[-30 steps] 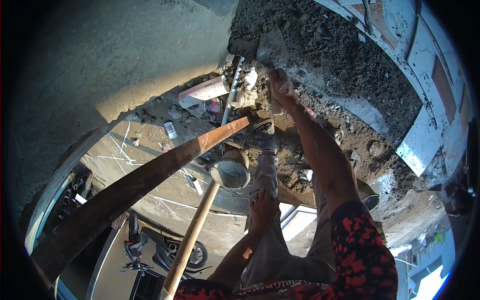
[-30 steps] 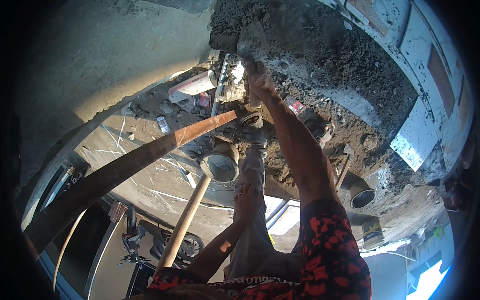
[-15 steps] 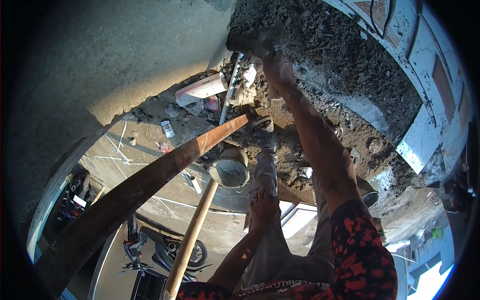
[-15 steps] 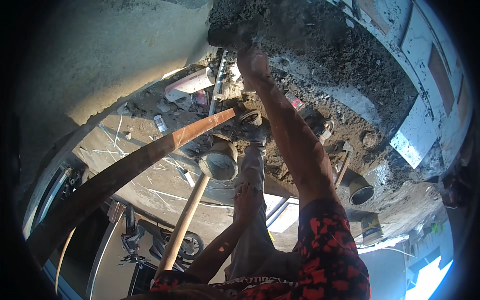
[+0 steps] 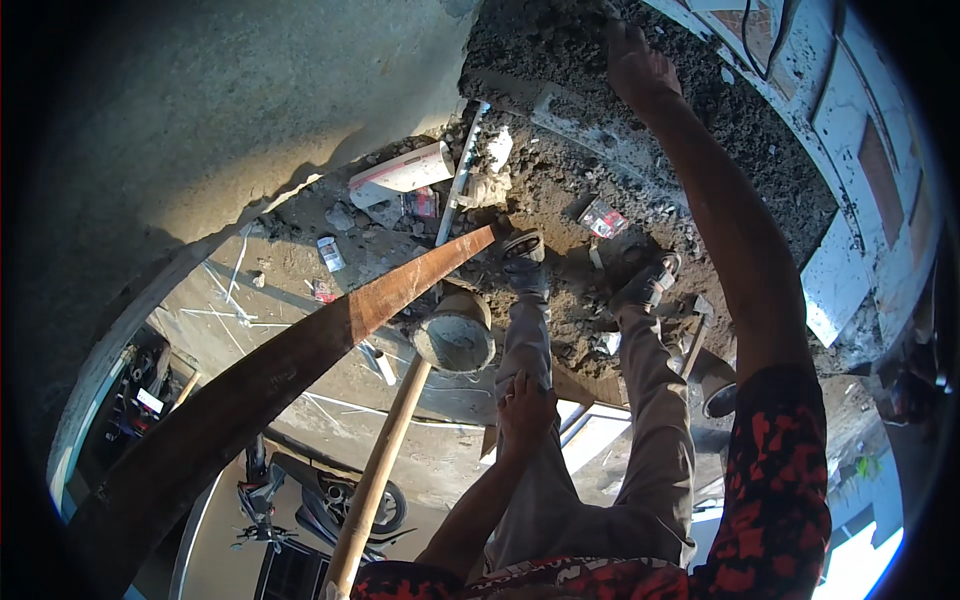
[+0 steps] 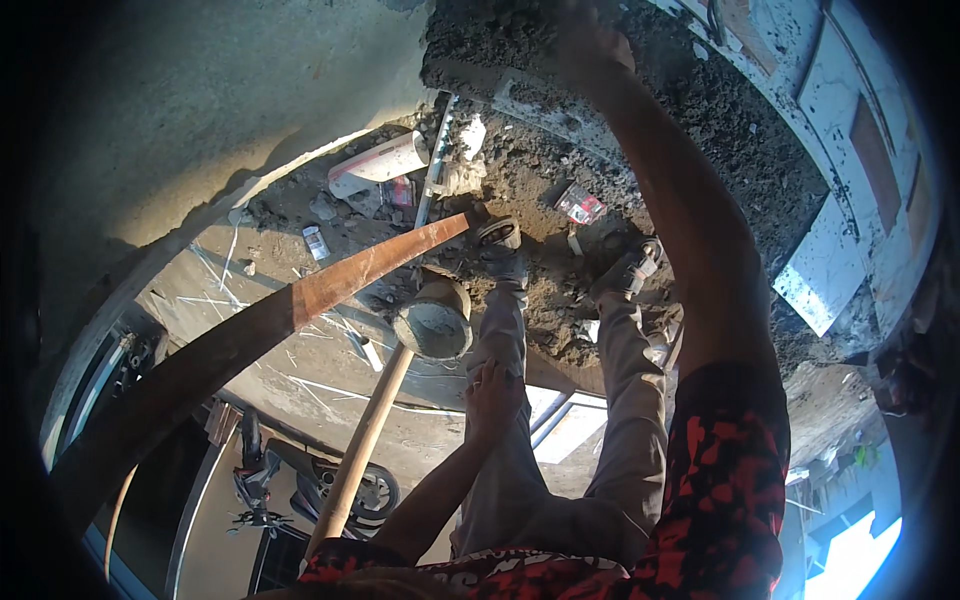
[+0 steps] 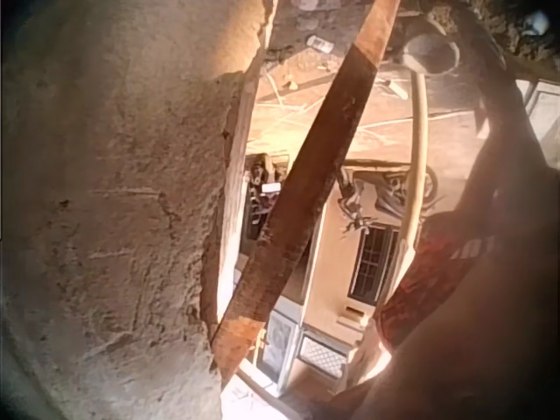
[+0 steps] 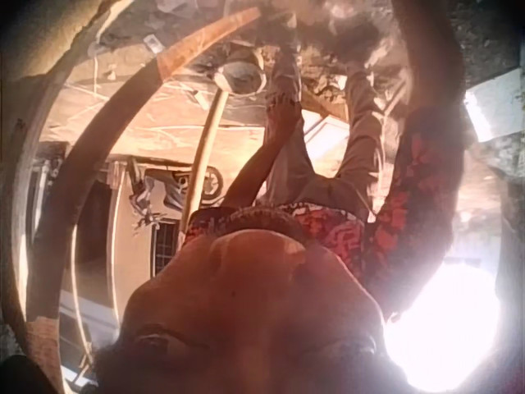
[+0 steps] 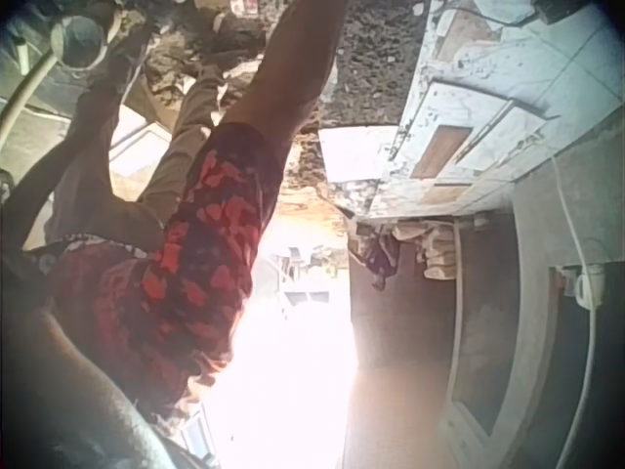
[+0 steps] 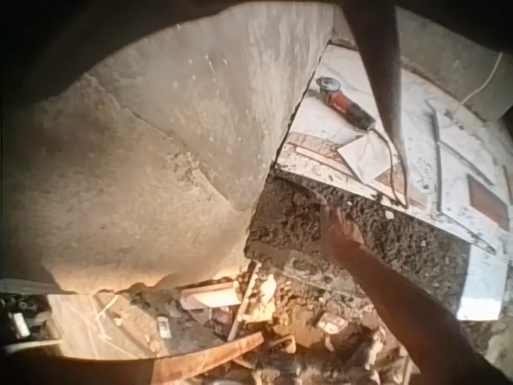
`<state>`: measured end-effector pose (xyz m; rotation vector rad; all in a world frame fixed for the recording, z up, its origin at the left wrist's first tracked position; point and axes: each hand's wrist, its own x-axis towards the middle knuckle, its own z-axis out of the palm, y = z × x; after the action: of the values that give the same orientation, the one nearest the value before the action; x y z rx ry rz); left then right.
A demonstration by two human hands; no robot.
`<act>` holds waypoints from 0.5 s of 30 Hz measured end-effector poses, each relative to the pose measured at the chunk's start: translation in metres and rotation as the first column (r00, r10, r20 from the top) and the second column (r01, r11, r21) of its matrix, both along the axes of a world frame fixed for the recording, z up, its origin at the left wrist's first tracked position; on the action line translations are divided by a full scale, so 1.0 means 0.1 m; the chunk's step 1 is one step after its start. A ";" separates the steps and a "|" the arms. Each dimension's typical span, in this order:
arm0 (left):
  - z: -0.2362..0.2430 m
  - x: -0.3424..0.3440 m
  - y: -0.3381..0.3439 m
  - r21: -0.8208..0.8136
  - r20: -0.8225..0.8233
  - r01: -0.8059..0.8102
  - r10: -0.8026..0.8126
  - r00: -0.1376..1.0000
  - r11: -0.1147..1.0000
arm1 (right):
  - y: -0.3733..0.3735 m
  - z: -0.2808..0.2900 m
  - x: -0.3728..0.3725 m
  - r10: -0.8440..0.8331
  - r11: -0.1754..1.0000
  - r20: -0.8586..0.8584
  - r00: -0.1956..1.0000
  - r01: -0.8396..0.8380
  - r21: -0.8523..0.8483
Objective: The person applies mortar onto a surface using a trowel, spreading it across the area and occasionally picking up more mortar from a bucket.
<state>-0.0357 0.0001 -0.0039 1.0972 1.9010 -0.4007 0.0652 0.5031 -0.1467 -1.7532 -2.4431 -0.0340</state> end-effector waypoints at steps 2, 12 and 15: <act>-0.01 -0.02 0.00 0.007 -0.010 -0.007 0.007 1.000 1.000 | -0.06 0.14 0.01 0.025 0.934 0.000 1.000 -0.023 -0.358; -0.02 0.03 -0.01 -0.005 0.006 -0.022 0.022 1.000 1.000 | 0.64 0.80 -0.34 -0.119 0.500 -0.517 0.848 -0.398 -0.769; -0.03 0.07 -0.03 0.023 0.015 -0.034 0.033 0.999 0.999 | 1.05 0.53 0.09 -0.029 0.501 -0.375 0.927 -0.311 -0.808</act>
<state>-0.0288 -0.0025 -0.0068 1.0791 1.9127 -0.3517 0.0738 0.6078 -0.0937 -1.5374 -2.4343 1.6523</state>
